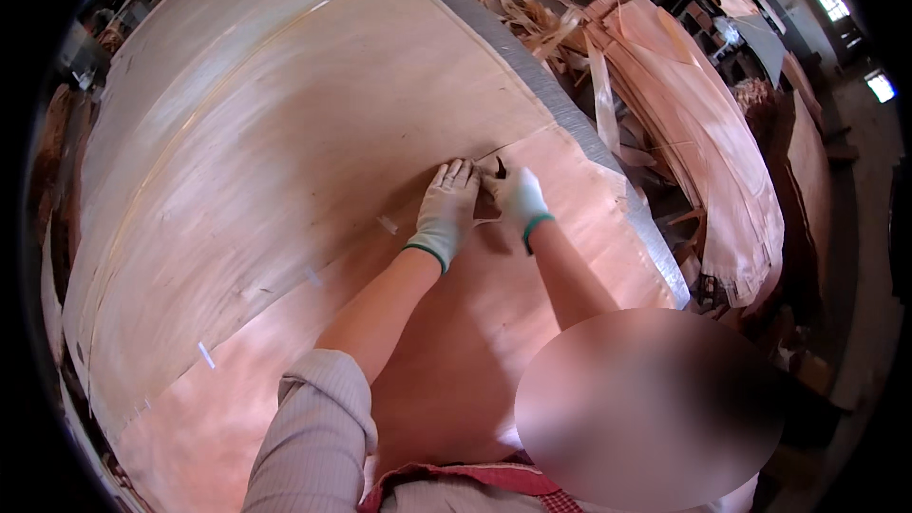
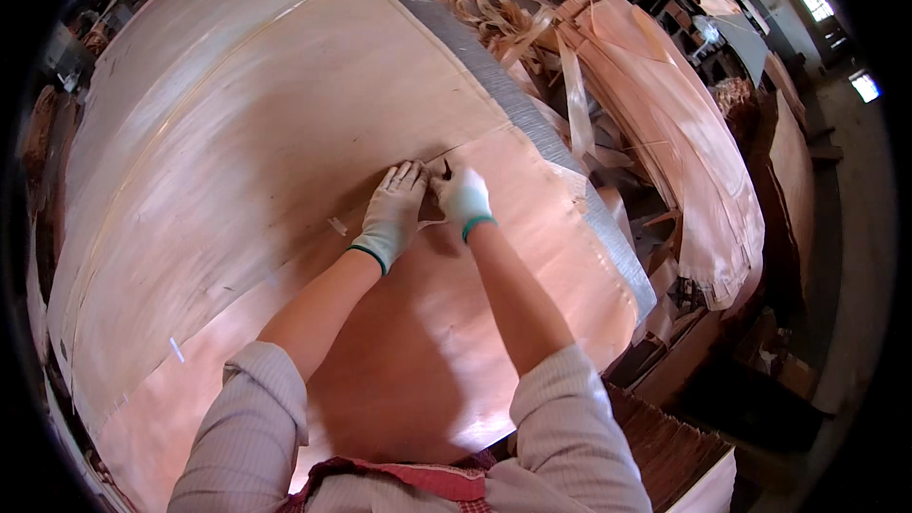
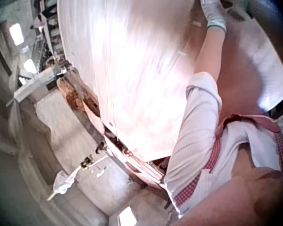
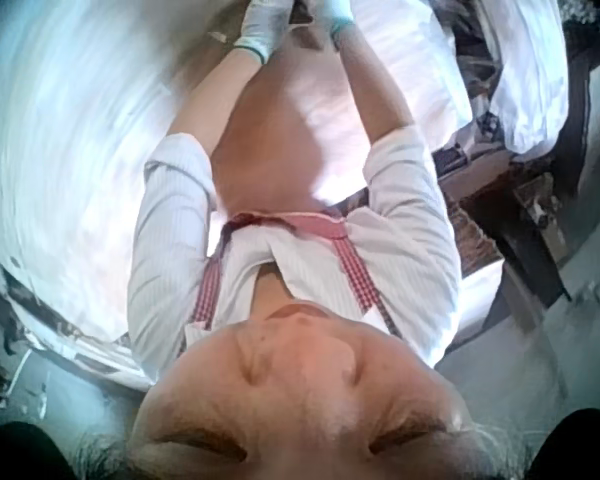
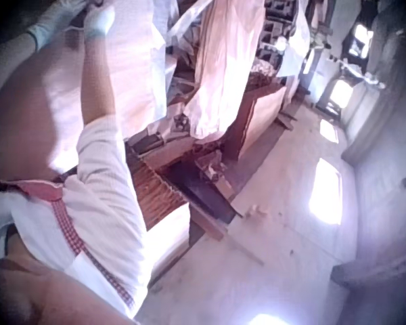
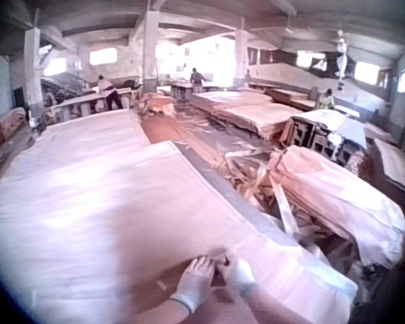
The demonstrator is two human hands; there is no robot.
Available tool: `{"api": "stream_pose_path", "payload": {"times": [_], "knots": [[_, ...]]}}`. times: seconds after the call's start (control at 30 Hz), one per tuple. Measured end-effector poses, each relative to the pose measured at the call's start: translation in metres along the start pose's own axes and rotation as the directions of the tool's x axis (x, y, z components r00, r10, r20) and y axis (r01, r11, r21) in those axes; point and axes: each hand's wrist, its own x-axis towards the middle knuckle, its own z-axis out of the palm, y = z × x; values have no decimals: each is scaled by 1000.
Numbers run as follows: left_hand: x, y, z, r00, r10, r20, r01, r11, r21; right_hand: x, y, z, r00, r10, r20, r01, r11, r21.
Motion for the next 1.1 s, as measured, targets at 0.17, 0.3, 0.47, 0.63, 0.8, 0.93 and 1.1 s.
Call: {"api": "stream_pose_path", "payload": {"times": [0.17,0.3,0.47,0.63,0.8,0.93,1.1], "knots": [[12,7,-19,990,-64,125,56,996,71,-30,-20,-35,982,140,124,-176,917,358],[22,21,-25,983,-85,166,55,982,178,-51,-17,-45,970,191,150,-219,954,206],[36,2,-30,996,-82,-33,71,968,-243,-20,-1,-93,994,93,60,-110,772,626],[88,31,-3,945,62,-321,-144,960,-241,61,43,-108,950,219,224,-297,855,425],[118,37,27,985,167,-39,-162,982,97,62,35,-96,939,303,163,-339,895,291],[129,76,-1,974,176,146,-203,959,197,25,55,-103,947,321,-2,-289,853,434],[112,45,-13,983,182,37,-173,971,-167,-64,44,-119,951,286,-120,-113,681,723]]}}
